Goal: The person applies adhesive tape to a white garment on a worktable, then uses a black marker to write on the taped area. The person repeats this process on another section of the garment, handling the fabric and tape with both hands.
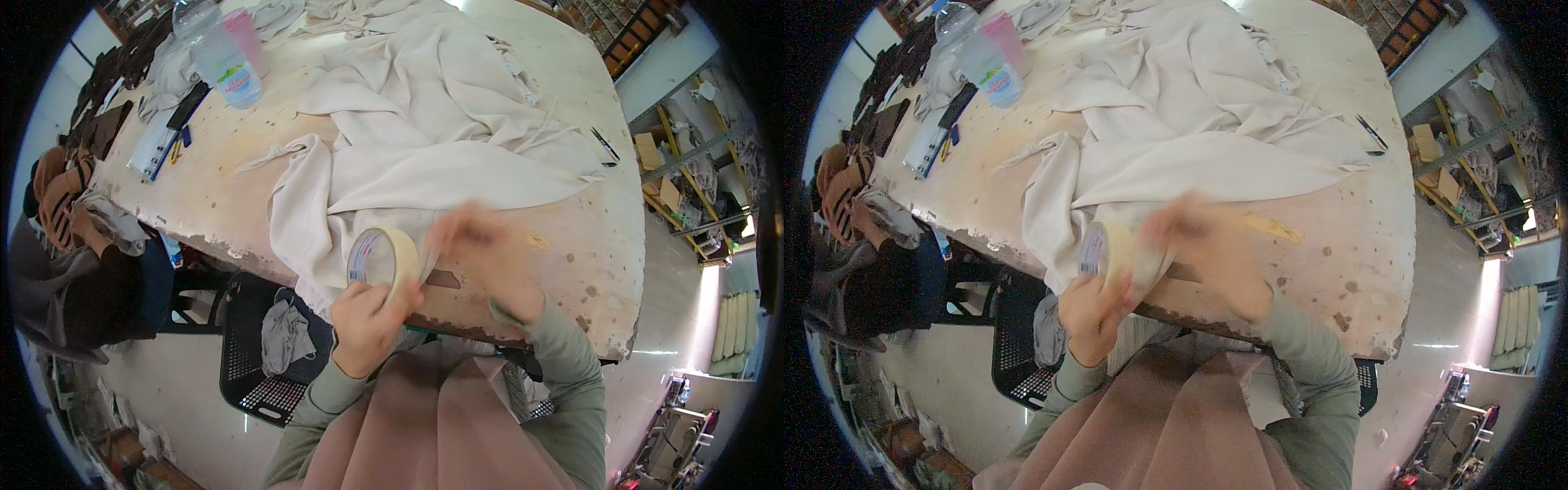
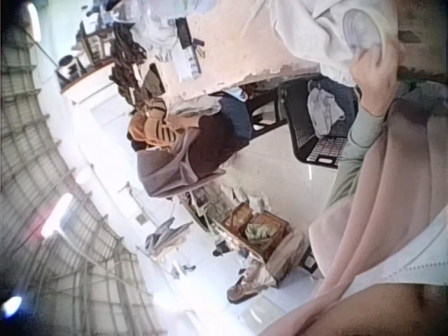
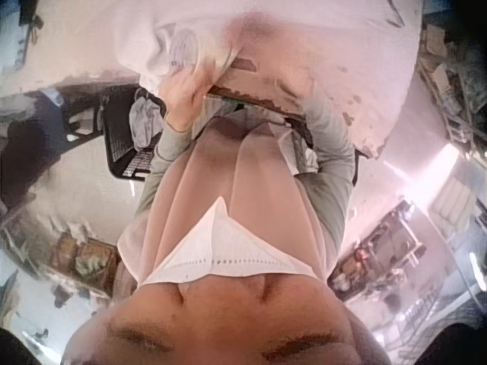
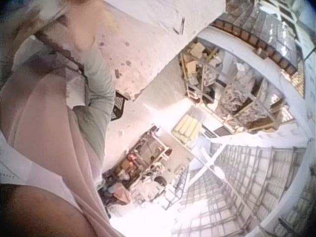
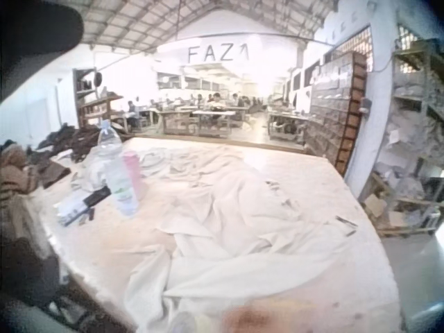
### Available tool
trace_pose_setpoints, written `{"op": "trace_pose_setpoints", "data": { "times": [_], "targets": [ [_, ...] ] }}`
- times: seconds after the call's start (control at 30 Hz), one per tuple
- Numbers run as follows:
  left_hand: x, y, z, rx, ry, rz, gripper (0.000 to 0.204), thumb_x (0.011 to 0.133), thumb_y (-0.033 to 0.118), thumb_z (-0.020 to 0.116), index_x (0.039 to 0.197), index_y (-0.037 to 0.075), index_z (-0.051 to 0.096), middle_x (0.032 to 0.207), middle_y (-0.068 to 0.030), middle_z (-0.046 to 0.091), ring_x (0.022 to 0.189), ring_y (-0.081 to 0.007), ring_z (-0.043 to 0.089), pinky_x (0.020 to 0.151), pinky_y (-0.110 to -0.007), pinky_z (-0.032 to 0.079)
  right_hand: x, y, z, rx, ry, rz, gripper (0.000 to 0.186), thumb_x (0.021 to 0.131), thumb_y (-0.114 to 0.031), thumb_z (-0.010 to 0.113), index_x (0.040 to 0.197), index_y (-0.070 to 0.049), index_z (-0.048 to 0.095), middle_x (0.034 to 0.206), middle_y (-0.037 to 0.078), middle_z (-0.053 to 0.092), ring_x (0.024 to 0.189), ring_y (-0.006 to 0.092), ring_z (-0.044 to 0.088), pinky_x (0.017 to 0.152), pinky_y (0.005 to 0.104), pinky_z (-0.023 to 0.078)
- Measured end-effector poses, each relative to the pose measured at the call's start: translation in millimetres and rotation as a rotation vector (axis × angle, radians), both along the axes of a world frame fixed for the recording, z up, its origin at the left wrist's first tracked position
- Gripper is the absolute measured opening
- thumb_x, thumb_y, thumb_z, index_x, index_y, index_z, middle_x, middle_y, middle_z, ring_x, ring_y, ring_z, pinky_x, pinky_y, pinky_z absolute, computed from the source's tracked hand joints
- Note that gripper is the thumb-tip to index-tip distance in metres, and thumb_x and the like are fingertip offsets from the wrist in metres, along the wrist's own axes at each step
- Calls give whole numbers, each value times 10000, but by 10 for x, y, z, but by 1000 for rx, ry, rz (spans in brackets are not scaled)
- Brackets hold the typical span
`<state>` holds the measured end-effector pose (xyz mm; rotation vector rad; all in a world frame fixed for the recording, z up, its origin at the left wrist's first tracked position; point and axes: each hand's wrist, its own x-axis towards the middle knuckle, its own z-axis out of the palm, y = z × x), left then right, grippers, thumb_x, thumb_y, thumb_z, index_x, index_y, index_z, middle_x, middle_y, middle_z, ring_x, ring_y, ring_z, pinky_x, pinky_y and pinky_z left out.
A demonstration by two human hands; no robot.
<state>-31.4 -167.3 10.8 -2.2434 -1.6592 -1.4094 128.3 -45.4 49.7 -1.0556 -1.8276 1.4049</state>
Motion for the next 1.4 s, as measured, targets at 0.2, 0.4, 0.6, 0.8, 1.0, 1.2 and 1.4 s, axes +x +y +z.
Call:
{"op": "trace_pose_setpoints", "data": {
  "times": [0.2,0.4,0.6,0.8,1.0,1.2,1.4],
  "targets": [
    [-128,-324,-53,110,-687,249,177,954,136,526,1091,66,615,602,-17,471,527,-124,419,507,-231,346,-543,888,-192,926,-109,-206,355,844,-74,630,1192,-85,558,1192,119,567,1094,231,543,956,356,418],
    [-557,-230,-23,-34,-932,476,606,1010,193,446,1509,44,136,770,-25,479,625,-95,405,582,-227,382,-1712,822,-966,1012,-167,173,573,847,-51,563,1388,-157,409,1196,146,590,1133,311,549,1004,413,386],
    [-555,-283,-134,62,-939,432,602,957,140,530,1436,96,167,954,-154,620,607,-124,530,647,-245,462,-941,1236,-570,664,135,-339,337,830,-42,539,1165,-48,572,1076,114,611,1016,249,576,944,354,402],
    [-461,-57,-235,72,-1230,267,412,923,115,560,1262,106,327,1110,-202,630,658,-109,563,573,-227,465,1739,1596,100,1135,-145,-775,424,752,55,465,1158,-13,569,1372,122,389,1150,200,517,999,338,385],
    [-173,212,-239,63,-865,303,228,960,0,421,1167,68,352,1133,-202,592,927,-173,548,829,-309,461,2935,1362,-282,718,-128,-1016,517,844,25,483,1343,36,346,1042,122,613,960,196,610,934,312,429],
    [338,219,-133,-408,-69,60,367,894,127,554,1260,152,559,1051,-162,508,989,-321,476,902,-427,343,2194,967,-279,334,84,-306,489,874,-40,519,1345,-35,386,907,88,639,894,157,615,879,284,453],
    [599,500,-387,-545,293,39,416,869,282,617,1263,162,552,1016,-149,510,1005,-305,456,891,-435,286,1428,916,-1006,693,-556,-472,708,886,-173,610,1475,-67,234,1380,196,395,1184,288,479,979,385,406]
  ]
}}
